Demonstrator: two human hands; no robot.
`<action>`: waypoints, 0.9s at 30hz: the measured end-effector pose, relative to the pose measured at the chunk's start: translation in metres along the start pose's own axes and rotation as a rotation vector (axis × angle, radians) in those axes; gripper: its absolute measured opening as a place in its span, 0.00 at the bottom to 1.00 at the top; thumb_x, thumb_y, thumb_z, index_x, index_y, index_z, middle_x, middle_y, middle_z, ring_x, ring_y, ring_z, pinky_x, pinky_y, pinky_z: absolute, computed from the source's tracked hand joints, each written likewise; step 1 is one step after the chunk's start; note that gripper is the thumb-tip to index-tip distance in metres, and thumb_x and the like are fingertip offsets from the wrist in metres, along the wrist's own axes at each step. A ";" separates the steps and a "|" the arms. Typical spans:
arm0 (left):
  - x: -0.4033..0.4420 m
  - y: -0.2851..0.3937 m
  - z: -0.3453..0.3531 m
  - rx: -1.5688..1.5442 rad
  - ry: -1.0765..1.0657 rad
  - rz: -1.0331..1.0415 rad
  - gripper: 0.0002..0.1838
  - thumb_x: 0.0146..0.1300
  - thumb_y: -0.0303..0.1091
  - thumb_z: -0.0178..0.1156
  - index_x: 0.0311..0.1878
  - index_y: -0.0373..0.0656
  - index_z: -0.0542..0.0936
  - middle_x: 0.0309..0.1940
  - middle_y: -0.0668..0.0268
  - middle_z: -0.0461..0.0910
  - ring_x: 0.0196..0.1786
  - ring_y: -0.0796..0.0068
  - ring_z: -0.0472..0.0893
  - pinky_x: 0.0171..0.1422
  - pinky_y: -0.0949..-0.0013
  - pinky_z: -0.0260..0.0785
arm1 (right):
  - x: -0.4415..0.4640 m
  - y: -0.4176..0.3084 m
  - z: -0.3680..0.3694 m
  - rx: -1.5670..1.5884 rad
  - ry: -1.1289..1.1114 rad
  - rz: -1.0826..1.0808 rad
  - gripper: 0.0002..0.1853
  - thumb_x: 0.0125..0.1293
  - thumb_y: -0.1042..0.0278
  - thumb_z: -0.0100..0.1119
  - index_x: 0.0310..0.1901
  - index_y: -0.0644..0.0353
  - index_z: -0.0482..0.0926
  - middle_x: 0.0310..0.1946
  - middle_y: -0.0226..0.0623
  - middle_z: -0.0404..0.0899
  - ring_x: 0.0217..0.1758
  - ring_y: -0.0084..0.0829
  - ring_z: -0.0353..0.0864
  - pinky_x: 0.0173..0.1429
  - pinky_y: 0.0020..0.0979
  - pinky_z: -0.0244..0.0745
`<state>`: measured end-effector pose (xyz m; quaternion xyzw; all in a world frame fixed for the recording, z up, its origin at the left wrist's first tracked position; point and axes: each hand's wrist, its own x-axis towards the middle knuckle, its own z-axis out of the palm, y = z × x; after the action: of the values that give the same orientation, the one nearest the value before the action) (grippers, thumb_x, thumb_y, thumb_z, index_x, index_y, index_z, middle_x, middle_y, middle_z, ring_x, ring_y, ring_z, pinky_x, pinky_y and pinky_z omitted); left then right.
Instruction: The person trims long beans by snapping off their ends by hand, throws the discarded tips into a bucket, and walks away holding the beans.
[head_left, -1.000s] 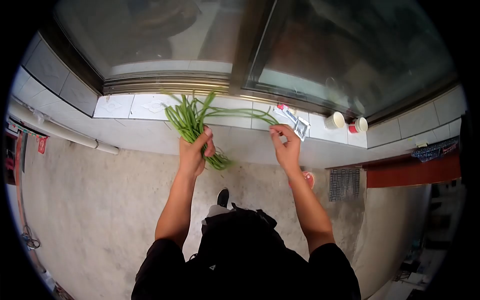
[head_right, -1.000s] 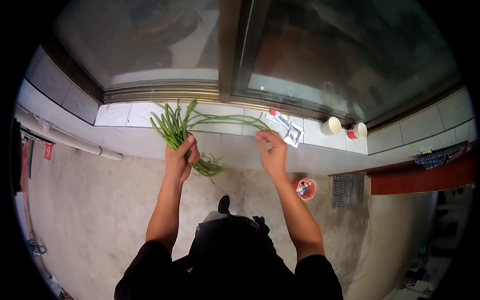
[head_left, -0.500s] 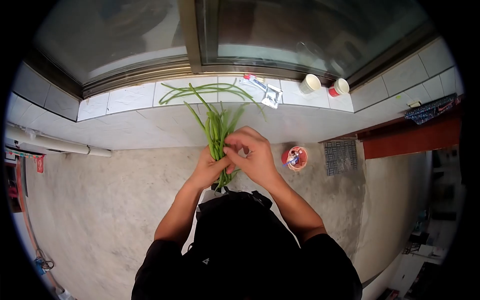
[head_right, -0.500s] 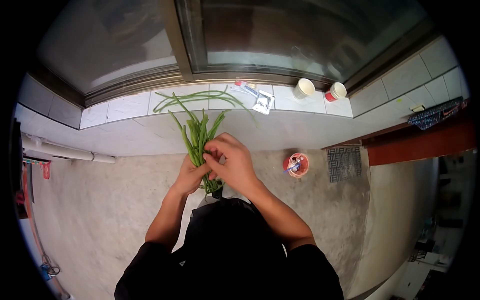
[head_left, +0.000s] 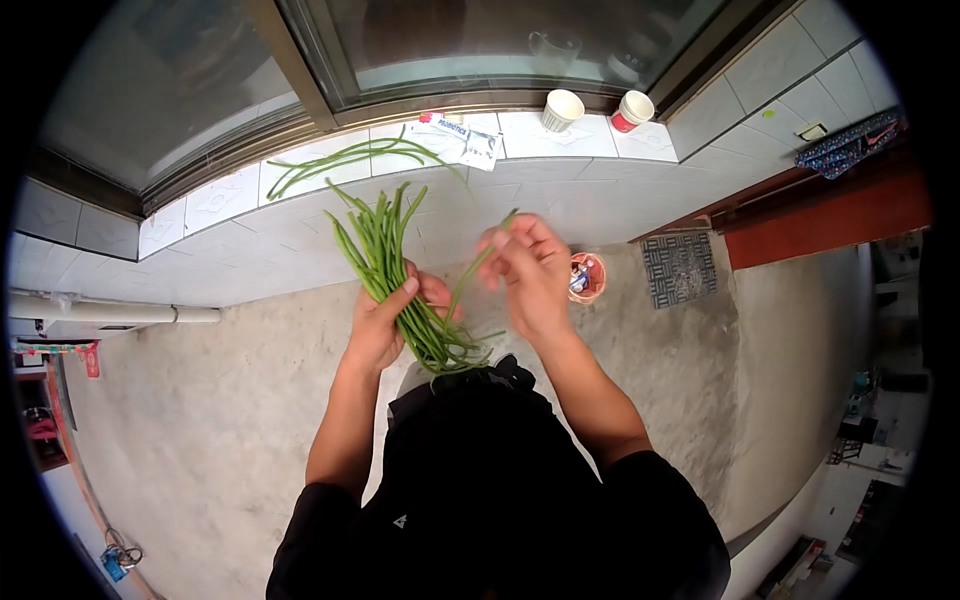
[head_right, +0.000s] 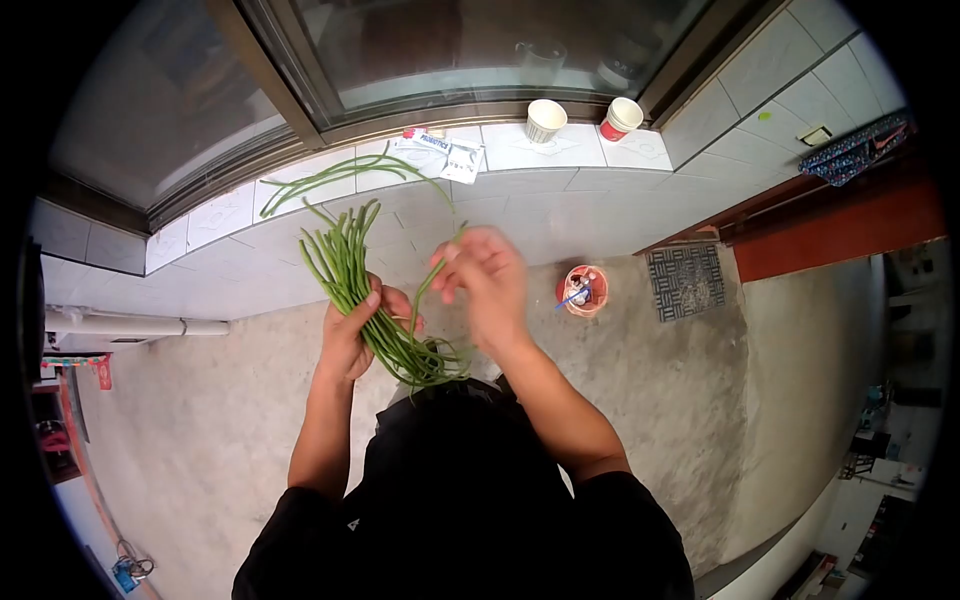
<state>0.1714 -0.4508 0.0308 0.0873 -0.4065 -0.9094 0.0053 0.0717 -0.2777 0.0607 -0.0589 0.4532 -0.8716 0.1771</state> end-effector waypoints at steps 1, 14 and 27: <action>-0.001 -0.001 -0.003 0.002 0.000 0.001 0.06 0.76 0.30 0.51 0.48 0.38 0.69 0.41 0.49 0.82 0.43 0.54 0.86 0.46 0.55 0.83 | 0.002 -0.007 -0.004 0.002 -0.001 -0.001 0.02 0.70 0.77 0.57 0.40 0.62 0.75 0.33 0.44 0.83 0.25 0.25 0.79 0.28 0.25 0.71; -0.005 -0.029 -0.038 -0.058 0.320 -0.024 0.08 0.74 0.33 0.57 0.48 0.39 0.73 0.28 0.57 0.80 0.16 0.81 0.64 0.22 0.76 0.57 | 0.017 -0.042 -0.027 0.193 0.018 -0.122 0.06 0.76 0.68 0.54 0.48 0.59 0.71 0.36 0.47 0.83 0.27 0.31 0.81 0.33 0.29 0.75; -0.013 0.010 -0.022 -0.193 0.321 0.183 0.06 0.71 0.28 0.57 0.46 0.36 0.76 0.22 0.67 0.73 0.13 0.83 0.60 0.20 0.75 0.51 | -0.021 0.008 -0.047 -0.202 -0.173 -0.019 0.07 0.72 0.79 0.53 0.48 0.60 0.71 0.37 0.47 0.84 0.29 0.34 0.85 0.36 0.31 0.80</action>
<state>0.1877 -0.4722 0.0259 0.1926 -0.3178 -0.9143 0.1608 0.0808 -0.2381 0.0282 -0.1555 0.5213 -0.8148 0.2005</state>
